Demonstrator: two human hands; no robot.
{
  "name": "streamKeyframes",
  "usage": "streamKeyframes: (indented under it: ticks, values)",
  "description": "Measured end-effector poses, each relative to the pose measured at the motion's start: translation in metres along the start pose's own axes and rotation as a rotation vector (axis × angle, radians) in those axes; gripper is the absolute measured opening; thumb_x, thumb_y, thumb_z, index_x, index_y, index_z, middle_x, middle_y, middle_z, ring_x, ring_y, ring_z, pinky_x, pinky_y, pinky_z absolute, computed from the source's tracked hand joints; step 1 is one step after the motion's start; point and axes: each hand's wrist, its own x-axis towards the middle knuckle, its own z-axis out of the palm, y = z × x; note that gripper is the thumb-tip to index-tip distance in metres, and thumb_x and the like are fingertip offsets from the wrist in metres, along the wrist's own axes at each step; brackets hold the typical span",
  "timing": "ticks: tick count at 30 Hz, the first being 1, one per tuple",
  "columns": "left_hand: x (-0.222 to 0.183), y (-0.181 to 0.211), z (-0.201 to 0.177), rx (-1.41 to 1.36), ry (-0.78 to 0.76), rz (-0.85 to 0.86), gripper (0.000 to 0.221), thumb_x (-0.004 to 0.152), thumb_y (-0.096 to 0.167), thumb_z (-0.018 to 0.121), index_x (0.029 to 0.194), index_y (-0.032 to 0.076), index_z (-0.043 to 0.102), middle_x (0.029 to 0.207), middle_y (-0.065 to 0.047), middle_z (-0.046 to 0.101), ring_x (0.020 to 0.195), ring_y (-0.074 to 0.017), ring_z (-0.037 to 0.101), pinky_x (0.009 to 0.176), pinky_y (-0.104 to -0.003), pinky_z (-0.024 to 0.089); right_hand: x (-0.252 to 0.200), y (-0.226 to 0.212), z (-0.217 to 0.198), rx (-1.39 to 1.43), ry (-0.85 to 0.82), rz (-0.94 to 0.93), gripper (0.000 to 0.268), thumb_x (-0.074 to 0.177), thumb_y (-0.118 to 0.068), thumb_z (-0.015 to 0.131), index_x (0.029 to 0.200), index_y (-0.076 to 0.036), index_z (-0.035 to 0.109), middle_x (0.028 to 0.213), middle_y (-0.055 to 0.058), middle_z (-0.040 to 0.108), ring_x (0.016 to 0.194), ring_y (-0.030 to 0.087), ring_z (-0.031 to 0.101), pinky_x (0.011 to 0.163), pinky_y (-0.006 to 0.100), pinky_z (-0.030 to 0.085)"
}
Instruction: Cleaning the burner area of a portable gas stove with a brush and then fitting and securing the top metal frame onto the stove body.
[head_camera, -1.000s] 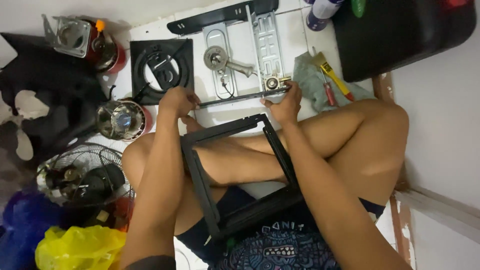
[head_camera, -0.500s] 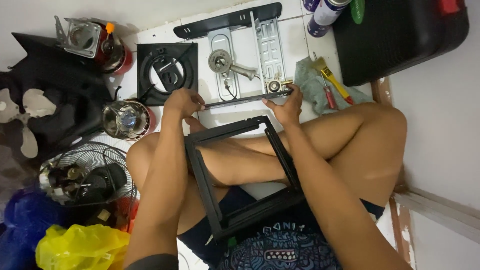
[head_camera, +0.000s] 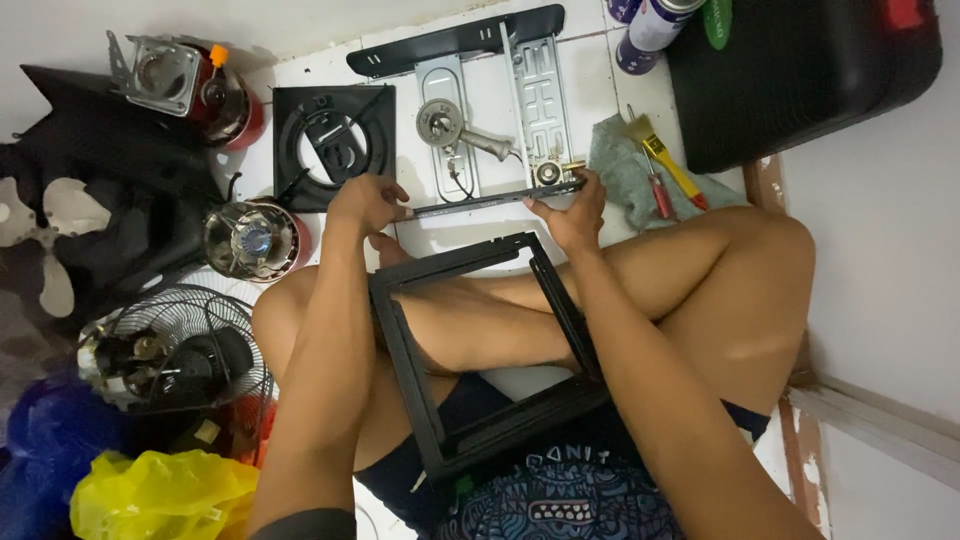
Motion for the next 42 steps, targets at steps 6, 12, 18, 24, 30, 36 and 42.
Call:
streamKeyframes:
  ticks: [6,12,18,24,30,36,42]
  values:
    - [0.0,-0.001,0.002,-0.001,-0.006,0.02,0.032,0.08,0.024,0.081,0.109,0.01,0.08,0.109,-0.019,0.073,0.108,-0.0395,0.069,0.088,-0.047,0.056,-0.002,-0.007,-0.005,0.001,-0.043,0.017,0.094,0.066,-0.044,0.098,0.137,-0.019,0.043,0.135,0.011,0.046,0.137,0.039,0.045,0.113,0.067,0.033]
    - [0.007,-0.011,0.006,-0.017,-0.029,0.004,0.036,0.08,0.028,0.081,0.113,0.013,0.079,0.114,-0.02,0.073,0.111,-0.0391,0.067,0.091,-0.047,0.056,-0.001,-0.007,-0.003,-0.011,-0.047,0.03,0.09,0.068,-0.037,0.097,0.136,-0.017,0.041,0.136,0.012,0.045,0.138,0.039,0.045,0.114,0.066,0.032]
    - [-0.005,0.009,-0.002,0.006,-0.131,-0.041,0.035,0.083,0.026,0.078,0.115,0.01,0.079,0.121,-0.021,0.072,0.115,-0.04,0.066,0.093,-0.046,0.056,-0.002,-0.011,0.001,-0.118,-0.01,0.036,0.087,0.071,-0.029,0.097,0.134,-0.016,0.039,0.134,0.012,0.045,0.134,0.043,0.046,0.108,0.07,0.036]
    - [-0.006,0.013,-0.006,-0.019,-0.122,-0.026,0.037,0.085,0.024,0.074,0.118,0.009,0.078,0.124,-0.023,0.07,0.117,-0.0411,0.065,0.095,-0.047,0.056,-0.007,-0.015,-0.002,-0.058,0.002,-0.013,0.087,0.069,-0.026,0.097,0.134,-0.015,0.041,0.134,0.014,0.048,0.134,0.044,0.047,0.105,0.073,0.036]
    - [-0.019,0.011,-0.007,-0.227,-0.015,0.079,0.039,0.082,0.029,0.078,0.117,0.012,0.076,0.115,-0.021,0.073,0.113,-0.0396,0.067,0.096,-0.049,0.051,-0.006,-0.011,-0.01,0.017,-0.06,0.023,0.105,0.069,-0.036,0.1,0.148,-0.016,0.034,0.145,0.017,0.042,0.141,0.044,0.043,0.111,0.069,0.031]
    - [-0.038,0.043,-0.015,-0.277,0.088,0.202,0.034,0.087,0.029,0.077,0.118,0.014,0.076,0.114,-0.018,0.074,0.109,-0.0356,0.069,0.095,-0.046,0.051,-0.006,-0.007,-0.016,0.075,-0.092,0.014,0.105,0.068,-0.038,0.1,0.147,-0.015,0.035,0.145,0.018,0.041,0.141,0.045,0.044,0.111,0.068,0.033]
    - [-0.017,0.091,0.02,-0.15,-0.008,0.252,0.038,0.09,0.032,0.07,0.123,0.015,0.074,0.119,-0.018,0.074,0.116,-0.0376,0.068,0.1,-0.051,0.052,-0.009,0.007,-0.007,0.379,0.063,-0.148,0.081,0.075,-0.01,0.093,0.14,-0.004,0.044,0.134,0.023,0.042,0.13,0.048,0.048,0.108,0.048,0.044]
